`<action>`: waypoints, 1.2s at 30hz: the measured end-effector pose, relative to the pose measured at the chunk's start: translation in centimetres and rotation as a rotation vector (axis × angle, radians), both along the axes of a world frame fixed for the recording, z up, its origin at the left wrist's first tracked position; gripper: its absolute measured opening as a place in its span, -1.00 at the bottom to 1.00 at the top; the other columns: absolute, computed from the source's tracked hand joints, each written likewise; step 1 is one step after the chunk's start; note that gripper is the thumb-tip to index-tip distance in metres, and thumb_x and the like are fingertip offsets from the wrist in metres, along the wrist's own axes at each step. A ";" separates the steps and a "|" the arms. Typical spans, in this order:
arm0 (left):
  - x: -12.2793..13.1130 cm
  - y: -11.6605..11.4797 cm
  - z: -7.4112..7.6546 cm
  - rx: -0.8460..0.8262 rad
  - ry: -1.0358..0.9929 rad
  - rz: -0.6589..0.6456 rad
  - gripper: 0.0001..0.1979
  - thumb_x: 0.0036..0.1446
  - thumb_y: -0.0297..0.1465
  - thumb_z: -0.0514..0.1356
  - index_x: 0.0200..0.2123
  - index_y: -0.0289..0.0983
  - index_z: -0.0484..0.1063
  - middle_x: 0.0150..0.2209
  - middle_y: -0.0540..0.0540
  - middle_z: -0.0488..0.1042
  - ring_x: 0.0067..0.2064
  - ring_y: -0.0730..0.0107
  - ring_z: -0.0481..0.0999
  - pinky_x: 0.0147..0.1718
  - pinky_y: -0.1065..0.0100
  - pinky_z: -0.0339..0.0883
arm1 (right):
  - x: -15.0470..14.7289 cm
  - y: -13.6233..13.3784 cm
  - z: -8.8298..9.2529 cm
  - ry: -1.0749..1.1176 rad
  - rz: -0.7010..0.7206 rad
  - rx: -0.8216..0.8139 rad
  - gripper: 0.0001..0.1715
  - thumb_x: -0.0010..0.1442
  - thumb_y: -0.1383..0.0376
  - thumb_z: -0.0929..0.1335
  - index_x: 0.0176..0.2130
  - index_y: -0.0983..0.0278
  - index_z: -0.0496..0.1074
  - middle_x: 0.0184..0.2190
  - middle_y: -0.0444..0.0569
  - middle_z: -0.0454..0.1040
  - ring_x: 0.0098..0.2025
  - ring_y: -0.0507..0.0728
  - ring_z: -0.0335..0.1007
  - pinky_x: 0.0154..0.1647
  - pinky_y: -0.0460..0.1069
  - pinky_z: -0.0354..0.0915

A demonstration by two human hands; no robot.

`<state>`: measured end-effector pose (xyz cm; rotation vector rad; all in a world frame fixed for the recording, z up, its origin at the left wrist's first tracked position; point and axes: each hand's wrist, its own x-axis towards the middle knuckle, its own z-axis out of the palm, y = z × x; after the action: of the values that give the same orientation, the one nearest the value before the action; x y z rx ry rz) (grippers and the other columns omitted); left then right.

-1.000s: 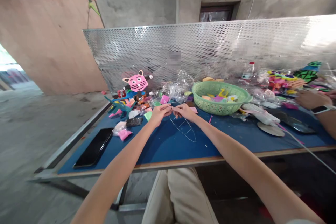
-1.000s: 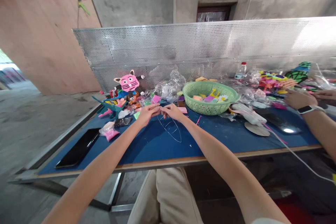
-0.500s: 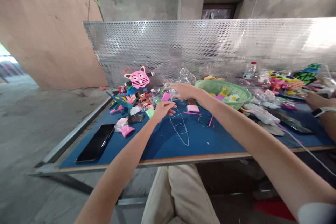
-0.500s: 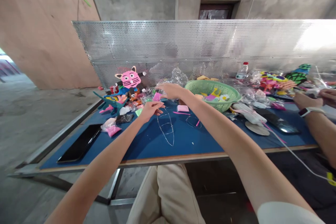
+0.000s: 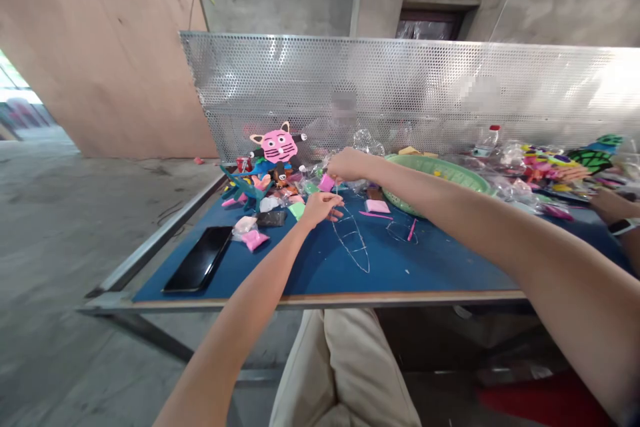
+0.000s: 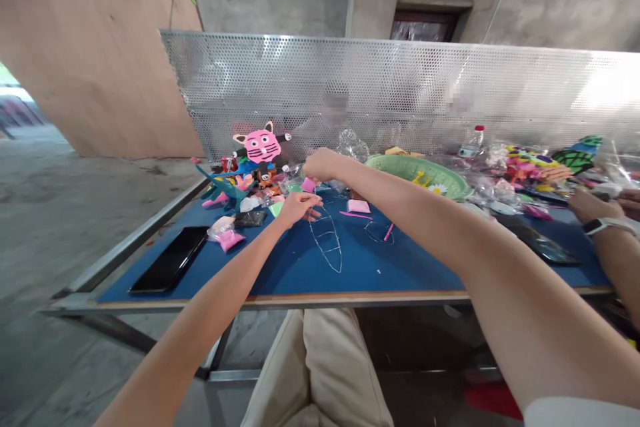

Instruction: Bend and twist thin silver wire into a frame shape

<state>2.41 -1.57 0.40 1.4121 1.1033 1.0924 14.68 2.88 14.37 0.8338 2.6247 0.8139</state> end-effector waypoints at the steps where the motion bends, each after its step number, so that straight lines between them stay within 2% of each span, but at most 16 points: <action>1: 0.0 0.0 -0.1 -0.001 0.008 0.005 -0.79 0.21 -0.35 0.25 -0.16 -0.38 0.54 -0.10 -0.28 0.60 -0.43 0.35 0.63 -0.55 0.41 0.50 | 0.2 -0.1 0.4 0.012 -0.004 -0.002 -0.78 0.18 0.32 0.38 -0.18 0.23 0.61 -0.18 0.08 0.62 -0.15 0.17 0.50 -0.23 -0.02 0.17; 5: 0.0 0.3 -0.7 0.028 0.036 0.014 -0.81 0.22 -0.36 0.24 -0.19 -0.38 0.55 -0.16 -0.26 0.62 -0.41 0.36 0.63 -0.49 0.40 0.51 | 1.1 -0.2 0.8 0.075 -0.001 0.002 -0.75 0.22 0.34 0.34 -0.13 0.21 0.59 -0.12 0.05 0.61 -0.13 0.16 0.49 -0.26 -0.04 0.15; 9: -0.3 0.9 -1.1 0.211 0.134 0.057 -0.82 0.16 -0.36 0.29 -0.22 -0.36 0.59 -0.28 -0.20 0.64 -0.30 0.29 0.64 -0.30 0.33 0.55 | 1.7 -0.3 -0.2 0.140 -0.014 0.002 -0.75 0.28 0.32 0.30 -0.12 0.23 0.55 -0.13 0.03 0.59 -0.14 0.15 0.48 -0.30 -0.05 0.14; 11: -0.3 1.2 -1.0 0.287 0.123 0.096 -0.78 0.13 -0.36 0.32 -0.17 -0.35 0.58 -0.27 -0.19 0.64 -0.26 0.26 0.65 -0.24 0.29 0.55 | 2.0 -0.2 -0.6 0.134 0.006 0.005 -0.75 0.30 0.33 0.28 -0.12 0.26 0.54 -0.13 0.04 0.58 -0.14 0.14 0.47 -0.30 -0.06 0.13; 15: 0.0 1.3 -0.7 0.259 -0.010 0.086 -0.71 0.13 -0.35 0.32 -0.10 -0.37 0.53 -0.19 -0.22 0.63 -0.27 0.27 0.64 -0.26 0.26 0.57 | 2.4 0.8 -1.2 0.076 0.170 0.038 -0.74 0.34 0.42 0.23 -0.12 0.26 0.49 -0.11 0.02 0.54 -0.15 0.09 0.43 -0.33 -0.07 0.12; 18: -0.1 1.2 -0.3 0.246 -0.017 0.070 -0.72 0.14 -0.36 0.30 -0.10 -0.37 0.51 -0.21 -0.21 0.61 -0.31 0.32 0.63 -0.30 0.28 0.56 | 2.8 2.0 -1.7 -0.005 0.335 0.078 -0.72 0.36 0.47 0.20 -0.13 0.27 0.46 -0.17 -0.01 0.52 -0.19 0.08 0.40 -0.32 -0.05 0.14; 21: -0.9 1.0 0.3 0.237 -0.029 0.001 -0.73 0.16 -0.33 0.28 -0.10 -0.35 0.49 -0.22 -0.17 0.59 -0.33 0.39 0.60 -0.28 0.30 0.56 | 3.4 2.6 -1.8 -0.056 0.462 0.113 -0.72 0.38 0.47 0.18 -0.12 0.32 0.44 -0.20 0.02 0.49 -0.16 0.10 0.37 -0.29 -0.03 0.18; 23: -1.4 0.9 0.8 0.218 -0.060 -0.059 -0.72 0.18 -0.32 0.27 -0.08 -0.34 0.48 -0.19 -0.17 0.58 -0.31 0.41 0.59 -0.27 0.30 0.56 | 4.0 2.7 -1.6 -0.043 0.492 0.124 -0.69 0.40 0.47 0.15 -0.10 0.35 0.43 -0.18 0.04 0.48 -0.15 0.11 0.36 -0.26 -0.02 0.20; 27: -1.4 0.5 1.6 0.231 -0.066 -0.112 -0.70 0.20 -0.31 0.24 -0.04 -0.34 0.48 -0.18 -0.17 0.55 -0.31 0.40 0.58 -0.29 0.29 0.55 | 4.9 2.0 -0.5 -0.022 0.466 0.079 -0.67 0.40 0.48 0.12 -0.10 0.34 0.41 -0.19 0.03 0.47 -0.16 0.10 0.35 -0.20 -0.01 0.20; 32: -0.1 -0.1 2.2 0.316 -0.063 -0.048 -0.74 0.25 -0.29 0.18 -0.09 -0.33 0.48 -0.29 -0.11 0.52 -0.43 0.45 0.55 -0.34 0.32 0.51 | 4.7 0.7 0.6 0.062 0.331 -0.046 -0.71 0.35 0.51 0.17 -0.12 0.32 0.42 -0.19 0.04 0.48 -0.20 0.11 0.35 -0.24 -0.02 0.18; 36: 0.5 -0.8 2.8 0.333 -0.028 0.037 -0.71 0.26 -0.24 0.17 -0.04 -0.30 0.44 -0.22 -0.13 0.53 -0.47 0.47 0.53 -0.39 0.32 0.51 | 4.2 0.1 1.4 0.221 0.249 -0.210 -0.73 0.26 0.52 0.23 -0.17 0.28 0.44 -0.20 -0.01 0.52 -0.24 0.09 0.35 -0.23 -0.02 0.15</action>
<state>2.96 -2.38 3.24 1.6325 0.9607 1.3657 18.86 2.97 15.82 0.5773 2.9879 0.5128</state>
